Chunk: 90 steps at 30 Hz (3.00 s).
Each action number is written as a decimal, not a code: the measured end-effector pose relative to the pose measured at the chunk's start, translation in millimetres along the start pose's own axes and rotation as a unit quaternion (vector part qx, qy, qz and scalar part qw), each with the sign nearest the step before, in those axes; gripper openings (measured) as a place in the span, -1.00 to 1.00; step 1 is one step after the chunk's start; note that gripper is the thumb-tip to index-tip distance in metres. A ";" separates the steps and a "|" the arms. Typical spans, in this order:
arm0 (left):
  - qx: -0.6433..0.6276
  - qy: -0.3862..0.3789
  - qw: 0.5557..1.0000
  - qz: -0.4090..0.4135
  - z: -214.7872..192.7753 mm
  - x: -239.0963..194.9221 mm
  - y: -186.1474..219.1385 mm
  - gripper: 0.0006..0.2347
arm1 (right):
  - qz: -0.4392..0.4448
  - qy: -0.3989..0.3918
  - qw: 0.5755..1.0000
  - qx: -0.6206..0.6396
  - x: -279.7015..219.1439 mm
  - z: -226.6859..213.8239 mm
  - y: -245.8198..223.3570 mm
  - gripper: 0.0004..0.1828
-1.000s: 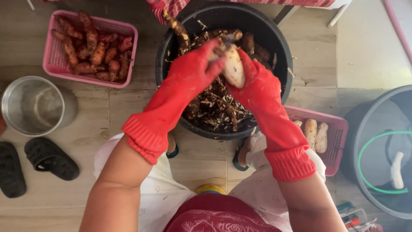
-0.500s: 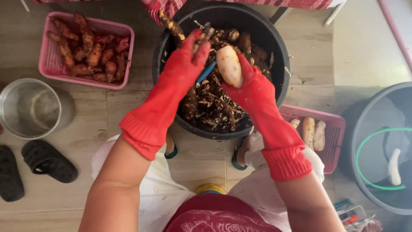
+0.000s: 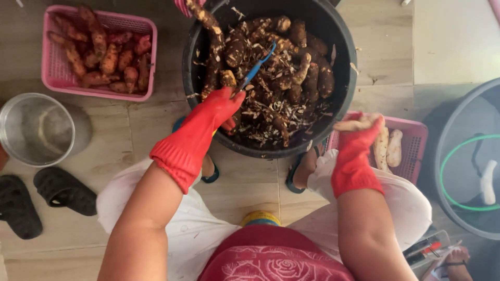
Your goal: The person sits on the floor and uses a peeler to remove the skin from cassava roots. They hold the root in one hand and scrape the peeler along its length, placing the peeled roots into a pink basket to the right.
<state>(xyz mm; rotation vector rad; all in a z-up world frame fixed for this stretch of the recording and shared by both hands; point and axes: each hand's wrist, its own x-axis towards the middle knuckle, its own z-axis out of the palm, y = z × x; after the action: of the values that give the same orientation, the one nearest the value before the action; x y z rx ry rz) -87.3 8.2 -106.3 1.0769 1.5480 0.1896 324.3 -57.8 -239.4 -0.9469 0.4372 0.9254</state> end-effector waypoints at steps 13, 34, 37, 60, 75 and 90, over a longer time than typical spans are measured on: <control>0.193 -0.010 0.977 -0.093 -0.5 11.5 -37.4 -0.58 | -0.354 -0.063 0.810 -0.463 23.2 -25.0 71.8 -0.42; 0.237 0.061 0.969 0.031 18.3 20.4 -54.7 -0.59 | 0.081 0.033 0.861 -0.501 142.2 -16.8 165.1 0.06; 0.215 0.084 0.968 0.098 21.7 8.8 -50.5 -0.64 | 0.114 0.010 0.891 -0.439 87.0 15.1 145.6 -0.07; -0.194 0.018 0.847 0.496 -0.7 -175.2 142.2 -0.52 | -0.039 -0.651 0.606 -0.455 -243.0 200.1 8.6 -0.17; 0.081 0.167 0.814 0.551 11.5 -133.9 128.4 -0.20 | -0.217 -0.621 0.607 -0.446 -251.0 199.1 25.9 -0.55; 0.019 0.130 0.814 0.567 21.4 -128.2 124.5 -0.39 | -0.188 -0.594 0.635 -0.457 -238.3 193.4 36.0 -0.57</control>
<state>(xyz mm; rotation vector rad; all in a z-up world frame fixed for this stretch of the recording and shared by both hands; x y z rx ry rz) -18.4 -21.8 57.3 1.9617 0.9279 1.1598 149.8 0.0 9.0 -1.0006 -1.4705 1.1599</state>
